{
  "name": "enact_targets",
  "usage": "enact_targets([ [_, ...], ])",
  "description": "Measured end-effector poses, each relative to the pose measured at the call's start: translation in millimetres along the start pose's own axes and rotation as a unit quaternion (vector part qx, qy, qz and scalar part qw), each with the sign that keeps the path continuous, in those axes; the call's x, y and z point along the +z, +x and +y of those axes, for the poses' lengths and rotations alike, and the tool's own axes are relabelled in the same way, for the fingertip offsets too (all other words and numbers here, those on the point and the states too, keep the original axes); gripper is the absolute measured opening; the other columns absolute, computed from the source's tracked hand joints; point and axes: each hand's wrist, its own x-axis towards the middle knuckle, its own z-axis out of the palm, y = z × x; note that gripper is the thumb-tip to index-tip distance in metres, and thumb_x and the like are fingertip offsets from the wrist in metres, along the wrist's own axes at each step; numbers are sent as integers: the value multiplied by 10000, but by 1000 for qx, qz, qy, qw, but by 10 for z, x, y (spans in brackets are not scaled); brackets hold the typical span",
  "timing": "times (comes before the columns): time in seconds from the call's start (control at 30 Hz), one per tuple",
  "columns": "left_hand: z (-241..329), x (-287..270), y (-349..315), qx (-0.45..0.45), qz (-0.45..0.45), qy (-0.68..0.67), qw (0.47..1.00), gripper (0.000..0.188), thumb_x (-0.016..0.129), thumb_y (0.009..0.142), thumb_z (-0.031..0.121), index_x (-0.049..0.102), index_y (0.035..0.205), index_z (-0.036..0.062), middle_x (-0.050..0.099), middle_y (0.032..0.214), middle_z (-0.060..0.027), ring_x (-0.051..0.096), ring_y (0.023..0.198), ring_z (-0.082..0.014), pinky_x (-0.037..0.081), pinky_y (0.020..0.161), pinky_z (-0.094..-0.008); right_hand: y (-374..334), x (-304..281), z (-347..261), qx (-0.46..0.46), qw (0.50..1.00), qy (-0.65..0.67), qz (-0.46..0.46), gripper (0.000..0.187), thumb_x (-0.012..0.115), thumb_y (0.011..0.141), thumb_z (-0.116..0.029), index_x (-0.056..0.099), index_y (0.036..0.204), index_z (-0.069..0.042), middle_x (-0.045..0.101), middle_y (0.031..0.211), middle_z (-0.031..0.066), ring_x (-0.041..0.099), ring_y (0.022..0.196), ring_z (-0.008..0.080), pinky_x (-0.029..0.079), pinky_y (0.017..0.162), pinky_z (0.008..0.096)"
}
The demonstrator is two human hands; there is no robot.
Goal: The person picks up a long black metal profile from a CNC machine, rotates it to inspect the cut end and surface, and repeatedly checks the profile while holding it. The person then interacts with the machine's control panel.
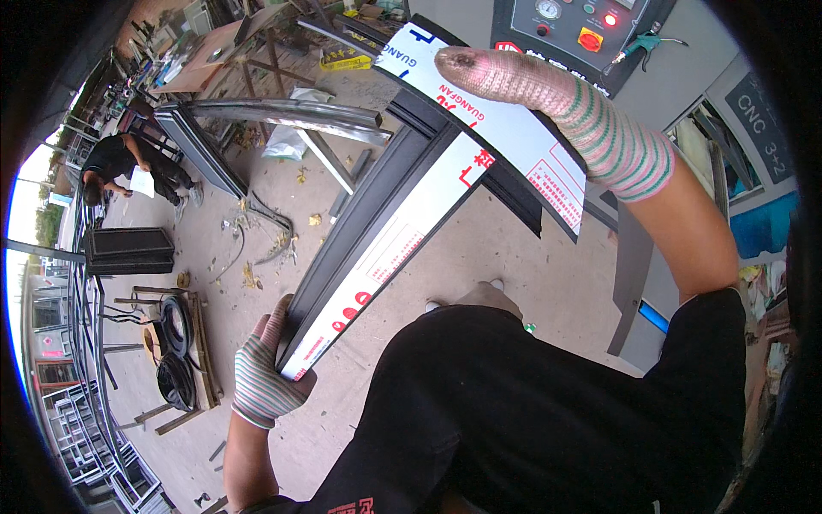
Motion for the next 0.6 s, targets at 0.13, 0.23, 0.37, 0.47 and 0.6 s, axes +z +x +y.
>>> enact_targets([
  [0.13,38,-15,10,10,4,10,1000,855,672,632,96,521,1468,3,642,971,-178,701,874,-349,568,858,-364,5,-39,15,-6,1000,-17,0,638,712,925,-556,674,1350,-81,715,1174,119,676,1097,198,549,951,343],
  [0.23,75,-28,1,16,4,17,1000,858,673,626,94,522,1466,1,633,942,-183,692,849,-361,570,837,-373,9,-62,51,-12,999,-30,0,651,716,918,-567,675,1348,-80,714,1174,121,676,1098,201,548,953,344],
  [0.37,110,-22,-22,26,21,21,999,851,678,618,90,534,1452,1,624,914,-185,678,820,-372,570,819,-380,7,-97,115,-19,999,-50,0,667,722,908,-580,675,1346,-79,712,1173,123,674,1100,204,547,955,344],
  [0.47,108,-10,-51,21,29,27,999,840,688,613,92,546,1437,5,625,911,-184,672,816,-378,566,810,-387,-13,-101,163,-23,998,-63,2,679,726,901,-591,676,1344,-78,711,1172,124,673,1101,206,546,956,344],
  [0.6,77,-5,-67,37,40,41,998,839,703,607,101,557,1429,17,623,902,-180,668,809,-373,557,800,-396,-56,-91,191,-29,997,-70,5,696,731,891,-605,677,1341,-77,709,1171,126,672,1102,209,544,958,345],
])
